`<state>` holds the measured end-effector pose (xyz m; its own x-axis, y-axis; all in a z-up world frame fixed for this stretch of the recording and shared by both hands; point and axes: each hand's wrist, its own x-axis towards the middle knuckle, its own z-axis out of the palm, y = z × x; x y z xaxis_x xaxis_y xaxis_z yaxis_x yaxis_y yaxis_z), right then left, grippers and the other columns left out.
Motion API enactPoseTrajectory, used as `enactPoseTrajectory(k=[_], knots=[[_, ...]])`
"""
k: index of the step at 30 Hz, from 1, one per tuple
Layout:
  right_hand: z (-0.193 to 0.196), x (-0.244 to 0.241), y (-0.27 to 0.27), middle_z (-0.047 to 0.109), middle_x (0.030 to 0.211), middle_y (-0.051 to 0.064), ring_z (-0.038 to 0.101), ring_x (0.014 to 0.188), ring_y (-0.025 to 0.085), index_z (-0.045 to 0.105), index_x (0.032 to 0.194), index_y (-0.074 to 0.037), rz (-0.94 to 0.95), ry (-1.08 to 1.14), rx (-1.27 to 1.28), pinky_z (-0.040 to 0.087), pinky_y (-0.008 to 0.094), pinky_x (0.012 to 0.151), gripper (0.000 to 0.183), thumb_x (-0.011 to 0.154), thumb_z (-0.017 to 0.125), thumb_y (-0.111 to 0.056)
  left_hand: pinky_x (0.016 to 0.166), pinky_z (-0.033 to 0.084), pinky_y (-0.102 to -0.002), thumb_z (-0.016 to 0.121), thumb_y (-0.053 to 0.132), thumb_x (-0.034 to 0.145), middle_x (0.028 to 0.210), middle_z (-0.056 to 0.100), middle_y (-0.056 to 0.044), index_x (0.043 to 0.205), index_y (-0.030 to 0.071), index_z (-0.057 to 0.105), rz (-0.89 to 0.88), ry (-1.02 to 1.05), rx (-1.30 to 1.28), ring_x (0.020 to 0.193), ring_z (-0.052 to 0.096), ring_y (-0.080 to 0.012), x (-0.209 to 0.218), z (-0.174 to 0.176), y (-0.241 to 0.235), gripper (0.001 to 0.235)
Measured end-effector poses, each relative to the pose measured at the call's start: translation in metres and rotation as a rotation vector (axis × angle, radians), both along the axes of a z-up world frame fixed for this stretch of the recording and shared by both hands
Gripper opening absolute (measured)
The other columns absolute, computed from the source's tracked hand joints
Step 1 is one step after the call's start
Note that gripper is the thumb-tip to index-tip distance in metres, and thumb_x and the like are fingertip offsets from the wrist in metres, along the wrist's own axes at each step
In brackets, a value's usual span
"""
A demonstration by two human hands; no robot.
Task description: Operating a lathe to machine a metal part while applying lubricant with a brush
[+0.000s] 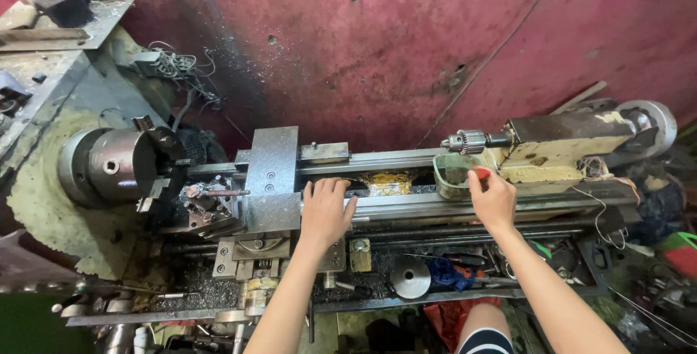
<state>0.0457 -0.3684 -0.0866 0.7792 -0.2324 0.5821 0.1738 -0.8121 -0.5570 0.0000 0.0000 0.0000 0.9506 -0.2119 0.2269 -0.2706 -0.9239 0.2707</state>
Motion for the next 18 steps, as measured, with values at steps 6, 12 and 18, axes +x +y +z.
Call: enactPoseTrajectory(k=[6, 12, 18], knots=[[0.008, -0.003, 0.001, 0.075, 0.077, 0.003, 0.073, 0.077, 0.026, 0.077, 0.106, -0.018, -0.002, -0.070, 0.019, 0.057, 0.039, 0.075, 0.007, 0.101, 0.074, -0.021, 0.115, 0.033, -0.061, 0.061, 0.035, 0.097, 0.123, 0.063, -0.009, 0.128, 0.012, 0.064, 0.009, -0.056, -0.007, 0.130, 0.053, -0.0307, 0.003, -0.019, 0.007, 0.038], [0.012, -0.007, 0.004, 0.075, 0.075, 0.001, 0.073, 0.071, 0.020, 0.076, 0.106, -0.020, 0.004, -0.076, 0.054, 0.058, 0.037, 0.074, 0.007, 0.101, 0.072, -0.018, 0.114, 0.032, -0.061, 0.063, 0.032, 0.097, 0.120, 0.064, -0.010, 0.125, 0.012, 0.065, 0.015, -0.083, -0.011, 0.128, 0.055, -0.0308, -0.001, -0.023, 0.008, 0.035], [0.022, -0.012, 0.016, 0.074, 0.077, 0.003, 0.072, 0.070, 0.025, 0.076, 0.107, -0.020, 0.005, -0.102, 0.015, 0.057, 0.039, 0.071, 0.007, 0.100, 0.073, -0.019, 0.113, 0.035, -0.061, 0.066, 0.032, 0.093, 0.124, 0.062, -0.010, 0.128, 0.013, 0.063, 0.043, -0.182, -0.002, 0.130, 0.053, -0.0305, -0.004, -0.024, 0.007, 0.040]])
